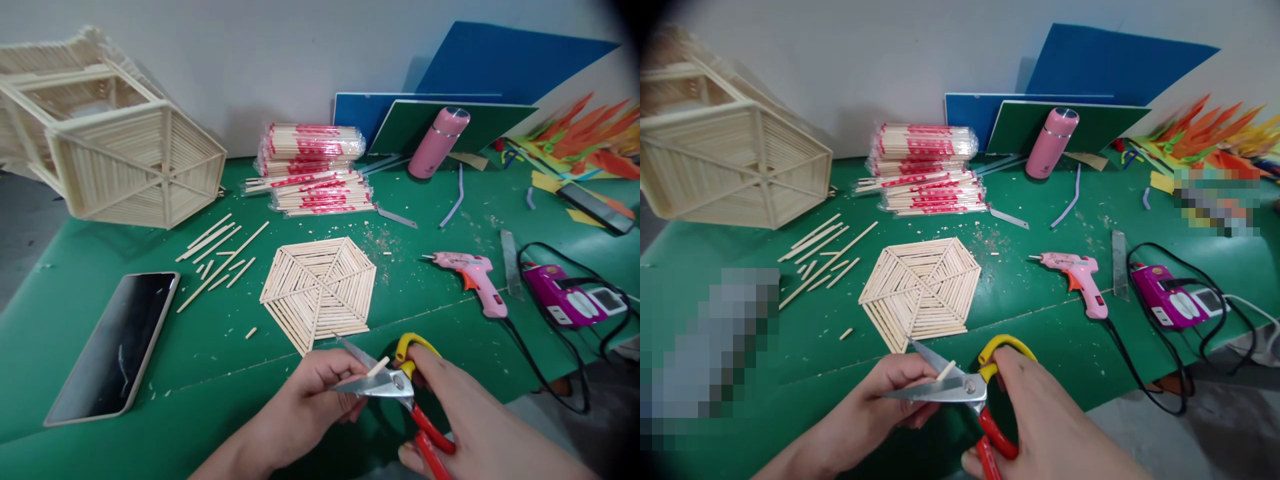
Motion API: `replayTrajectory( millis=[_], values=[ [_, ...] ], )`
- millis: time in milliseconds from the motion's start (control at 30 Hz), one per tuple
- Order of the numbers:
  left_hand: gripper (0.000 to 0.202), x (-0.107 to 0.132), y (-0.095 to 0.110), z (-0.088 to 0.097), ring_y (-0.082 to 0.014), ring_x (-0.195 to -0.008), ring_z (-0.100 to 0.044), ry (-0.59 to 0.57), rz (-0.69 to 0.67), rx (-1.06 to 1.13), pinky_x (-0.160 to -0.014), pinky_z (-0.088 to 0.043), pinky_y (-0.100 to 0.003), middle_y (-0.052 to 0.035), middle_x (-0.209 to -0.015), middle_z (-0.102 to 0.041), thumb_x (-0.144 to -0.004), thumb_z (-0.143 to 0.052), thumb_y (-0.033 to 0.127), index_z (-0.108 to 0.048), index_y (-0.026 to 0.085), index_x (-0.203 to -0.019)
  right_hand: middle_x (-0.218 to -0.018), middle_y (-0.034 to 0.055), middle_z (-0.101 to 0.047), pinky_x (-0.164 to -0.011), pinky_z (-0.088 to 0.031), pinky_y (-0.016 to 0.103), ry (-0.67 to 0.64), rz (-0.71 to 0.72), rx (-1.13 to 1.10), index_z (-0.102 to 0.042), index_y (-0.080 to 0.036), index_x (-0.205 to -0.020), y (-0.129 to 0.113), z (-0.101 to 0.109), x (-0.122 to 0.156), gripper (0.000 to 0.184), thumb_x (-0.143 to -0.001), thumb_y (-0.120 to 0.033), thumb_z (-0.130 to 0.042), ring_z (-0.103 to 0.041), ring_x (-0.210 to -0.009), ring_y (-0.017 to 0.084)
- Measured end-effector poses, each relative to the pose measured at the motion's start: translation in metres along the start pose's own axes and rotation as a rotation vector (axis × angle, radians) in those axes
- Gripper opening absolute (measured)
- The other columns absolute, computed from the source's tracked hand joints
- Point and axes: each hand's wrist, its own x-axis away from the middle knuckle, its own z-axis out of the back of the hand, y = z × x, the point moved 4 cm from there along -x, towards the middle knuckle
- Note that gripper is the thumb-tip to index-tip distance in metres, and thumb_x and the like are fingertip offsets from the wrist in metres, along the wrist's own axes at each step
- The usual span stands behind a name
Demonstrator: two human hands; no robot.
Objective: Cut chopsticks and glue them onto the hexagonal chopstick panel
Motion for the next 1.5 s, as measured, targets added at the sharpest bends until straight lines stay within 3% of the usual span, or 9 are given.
replayTrajectory(
  millis=[100,267,500,667,867,1167,1367,1500],
  values=[
    [0.021,0.000,0.002,0.000,-0.0067,-0.050,-0.037,0.015,-0.069,-0.005,-0.046,-0.026,-0.020,0.0024,-0.057,-0.045,-0.077,-0.057,0.034,-0.064,0.015,-0.075,-0.094,0.0099,-0.056,-0.068,-0.046,0.032,0.027,0.001,-0.019,-0.044,-0.017,-0.092,0.002,-0.002,0.000,0.041,-0.058,-0.034,-0.059,-0.055,-0.082,0.022],
    [0.023,0.001,0.001,0.000,-0.0070,-0.052,-0.033,0.047,-0.087,-0.094,-0.048,-0.024,-0.020,0.0030,-0.056,-0.041,-0.081,-0.052,0.032,-0.062,0.014,-0.069,-0.088,0.0081,-0.057,-0.064,-0.046,0.031,0.010,0.004,-0.023,-0.043,-0.017,-0.092,0.003,-0.003,0.001,0.039,-0.059,-0.034,-0.058,-0.056,-0.075,0.020],
    [0.022,0.004,-0.006,-0.001,-0.0058,-0.051,-0.030,0.058,-0.054,0.009,-0.047,-0.022,-0.020,0.0037,-0.056,-0.040,-0.080,-0.054,0.033,-0.065,0.016,-0.071,-0.088,0.0135,-0.062,-0.057,-0.048,0.030,0.000,-0.007,0.016,-0.048,-0.014,-0.096,0.000,-0.006,0.002,0.045,-0.058,-0.037,-0.058,-0.061,-0.069,0.023],
    [0.015,0.006,-0.010,-0.004,-0.0049,-0.052,-0.032,0.081,-0.019,0.141,-0.047,-0.023,-0.018,0.0029,-0.058,-0.045,-0.077,-0.059,0.031,-0.068,0.019,-0.075,-0.091,0.0117,-0.064,-0.060,-0.048,0.027,0.094,0.045,-0.013,-0.049,-0.016,-0.103,0.005,-0.011,0.006,0.047,-0.057,-0.027,-0.057,-0.063,-0.073,0.023],
    [0.013,0.007,-0.010,-0.008,-0.0043,-0.049,-0.033,0.111,-0.033,0.289,-0.046,-0.023,-0.018,0.0033,-0.055,-0.046,-0.072,-0.064,0.034,-0.070,0.022,-0.074,-0.092,0.0105,-0.065,-0.064,-0.047,0.026,0.100,0.039,-0.027,-0.050,-0.016,-0.106,0.008,-0.015,0.008,0.051,-0.056,-0.023,-0.059,-0.063,-0.076,0.022],
    [0.020,0.005,-0.011,-0.002,-0.0051,-0.048,-0.030,0.078,-0.015,0.135,-0.045,-0.020,-0.020,0.0033,-0.054,-0.041,-0.079,-0.057,0.032,-0.064,0.015,-0.070,-0.086,0.0100,-0.064,-0.063,-0.048,0.029,0.023,0.028,-0.019,-0.051,-0.016,-0.103,0.001,-0.007,0.001,0.048,-0.056,-0.025,-0.057,-0.062,-0.074,0.023],
    [0.011,0.007,0.008,0.000,-0.0057,-0.051,-0.036,0.121,-0.070,0.012,-0.047,-0.026,-0.018,0.0027,-0.057,-0.048,-0.072,-0.065,0.028,-0.066,0.018,-0.068,-0.106,0.0141,-0.056,-0.080,-0.047,0.036,0.040,0.043,0.000,-0.044,-0.015,-0.110,0.003,-0.003,0.004,0.060,-0.056,-0.034,-0.061,-0.055,-0.097,0.027],
    [0.012,0.013,0.007,0.001,-0.0055,-0.048,-0.038,0.183,-0.069,0.143,-0.048,-0.030,-0.018,0.0034,-0.054,-0.052,-0.069,-0.067,0.034,-0.068,0.022,-0.068,-0.114,0.0149,-0.052,-0.084,-0.045,0.037,0.137,0.111,0.036,-0.045,-0.015,-0.110,0.001,0.002,0.005,0.059,-0.057,-0.034,-0.061,-0.051,-0.104,0.028]
  ],
)
